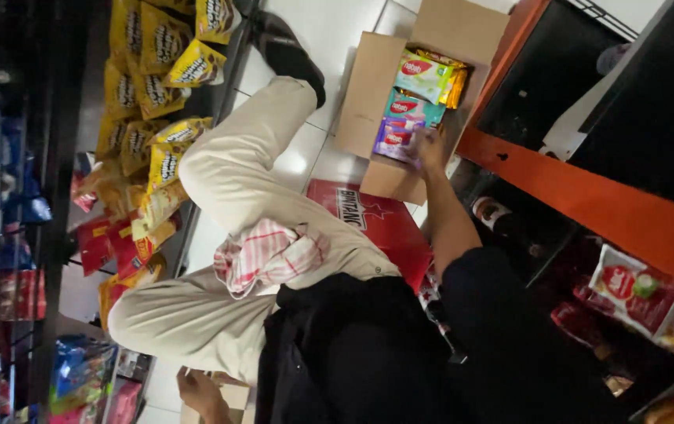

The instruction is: Wiping, scanning, and stocking Nabati wafer packages on a grocery store shelf.

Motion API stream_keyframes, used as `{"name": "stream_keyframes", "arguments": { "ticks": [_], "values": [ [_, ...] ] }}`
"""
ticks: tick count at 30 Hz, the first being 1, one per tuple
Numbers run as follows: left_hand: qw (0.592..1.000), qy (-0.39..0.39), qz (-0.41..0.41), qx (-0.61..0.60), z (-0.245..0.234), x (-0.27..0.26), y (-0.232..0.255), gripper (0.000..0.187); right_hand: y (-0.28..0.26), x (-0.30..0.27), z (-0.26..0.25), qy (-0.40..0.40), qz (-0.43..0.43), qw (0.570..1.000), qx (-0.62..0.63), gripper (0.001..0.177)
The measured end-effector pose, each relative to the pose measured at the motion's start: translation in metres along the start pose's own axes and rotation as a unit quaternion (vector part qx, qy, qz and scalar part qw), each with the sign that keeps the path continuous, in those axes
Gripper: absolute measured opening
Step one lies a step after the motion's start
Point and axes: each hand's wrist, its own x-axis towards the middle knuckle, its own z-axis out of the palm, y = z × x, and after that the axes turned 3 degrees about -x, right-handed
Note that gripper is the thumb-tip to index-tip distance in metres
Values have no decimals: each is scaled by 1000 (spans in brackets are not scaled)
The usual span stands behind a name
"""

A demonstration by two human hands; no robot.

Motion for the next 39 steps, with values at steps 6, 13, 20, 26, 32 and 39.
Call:
{"name": "stream_keyframes", "arguments": {
  "ticks": [6, 13, 20, 26, 32, 39],
  "values": [
    [993, -55, -105, 30, 9, -20, -14, 23, -76, 56, 6, -9, 110, 964, 242, 17],
    [986, -19, -39, 161, 22, -26, 96, 30, -128, 27, 4, 72, 127, 969, 201, 22],
    [979, 57, 186, 63, 18, 8, 138, 22, -206, -64, -2, 7, -118, 992, 45, 35],
    [962, -38, 267, -40, 27, -3, 267, 33, -364, -202, 29, -140, -230, 962, -40, 40],
    [919, -213, 248, -220, 57, 4, 323, 44, -450, -305, 80, -454, -253, 852, 59, 46],
    [605, -554, -21, -572, 95, -14, 276, 99, -453, -391, 182, -607, -57, 793, -5, 40]
  ]
}}
